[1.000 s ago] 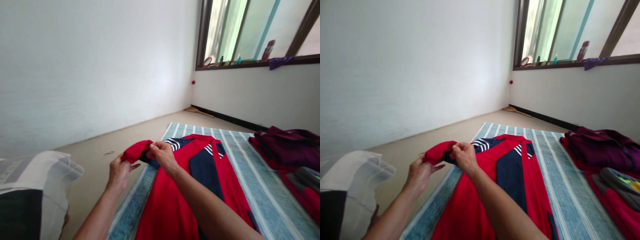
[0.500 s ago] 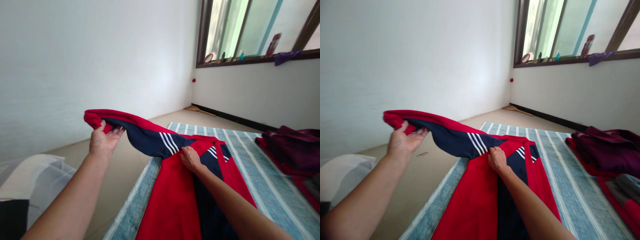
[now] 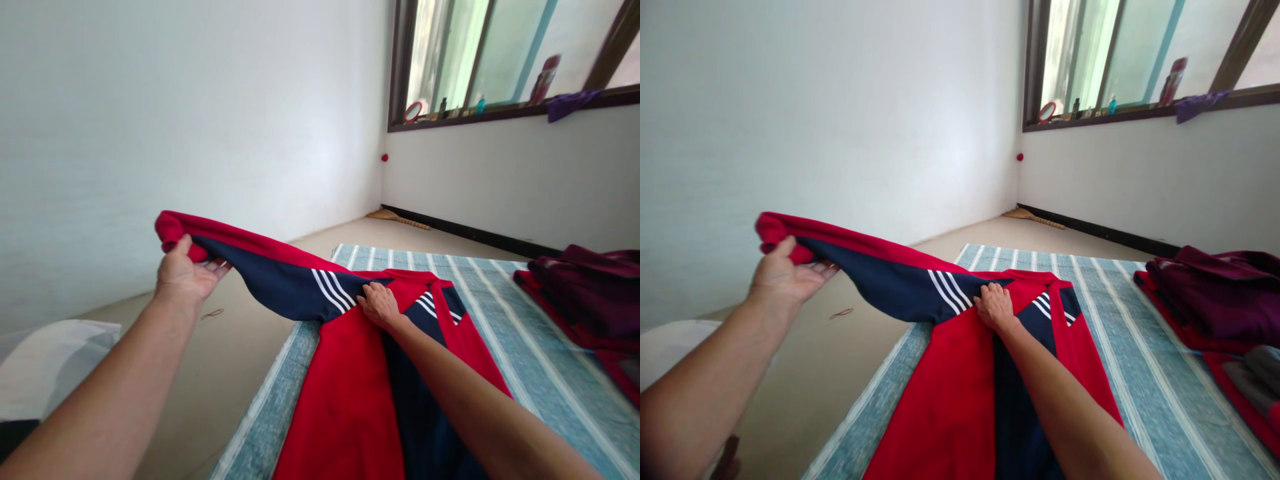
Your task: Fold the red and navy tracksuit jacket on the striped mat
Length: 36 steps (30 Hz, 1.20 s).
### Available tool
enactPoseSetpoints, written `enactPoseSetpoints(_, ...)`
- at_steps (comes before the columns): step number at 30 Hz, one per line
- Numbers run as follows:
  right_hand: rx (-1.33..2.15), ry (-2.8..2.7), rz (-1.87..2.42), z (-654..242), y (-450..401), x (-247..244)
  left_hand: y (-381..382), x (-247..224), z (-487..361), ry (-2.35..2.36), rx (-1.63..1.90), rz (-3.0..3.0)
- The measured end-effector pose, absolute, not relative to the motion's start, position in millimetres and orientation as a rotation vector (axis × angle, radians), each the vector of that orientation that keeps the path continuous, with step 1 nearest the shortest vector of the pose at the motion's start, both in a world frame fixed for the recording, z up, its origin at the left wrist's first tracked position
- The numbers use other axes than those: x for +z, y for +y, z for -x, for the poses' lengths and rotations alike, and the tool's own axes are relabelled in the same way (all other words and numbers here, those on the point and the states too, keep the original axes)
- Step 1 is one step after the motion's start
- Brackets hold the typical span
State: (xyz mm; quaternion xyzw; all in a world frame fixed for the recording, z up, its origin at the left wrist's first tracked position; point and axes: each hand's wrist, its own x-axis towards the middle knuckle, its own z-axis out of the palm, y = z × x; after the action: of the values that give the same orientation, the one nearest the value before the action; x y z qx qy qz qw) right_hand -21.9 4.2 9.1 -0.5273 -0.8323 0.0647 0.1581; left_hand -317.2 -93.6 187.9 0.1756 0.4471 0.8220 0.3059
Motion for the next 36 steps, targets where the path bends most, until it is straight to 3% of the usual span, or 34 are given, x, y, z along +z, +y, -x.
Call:
enactPoseSetpoints(12, 0.12, -2.628, 1.267, 20.9, 18.0, 11.6, -92.6, 141.3, 337.0, 1.409, 2.062, -0.114)
enactPoseSetpoints(23, 0.174, -2.738, 1.163, 16.5, 31.7, 21.1, -63.7, 184.1, 327.6, 1.242, 2.153, -0.284)
enactPoseSetpoints(36, 0.156, -2.767, 1.093, 16.8, 39.1, 24.4, -80.3, 126.2, 353.5, 1.528, 2.12, -0.106)
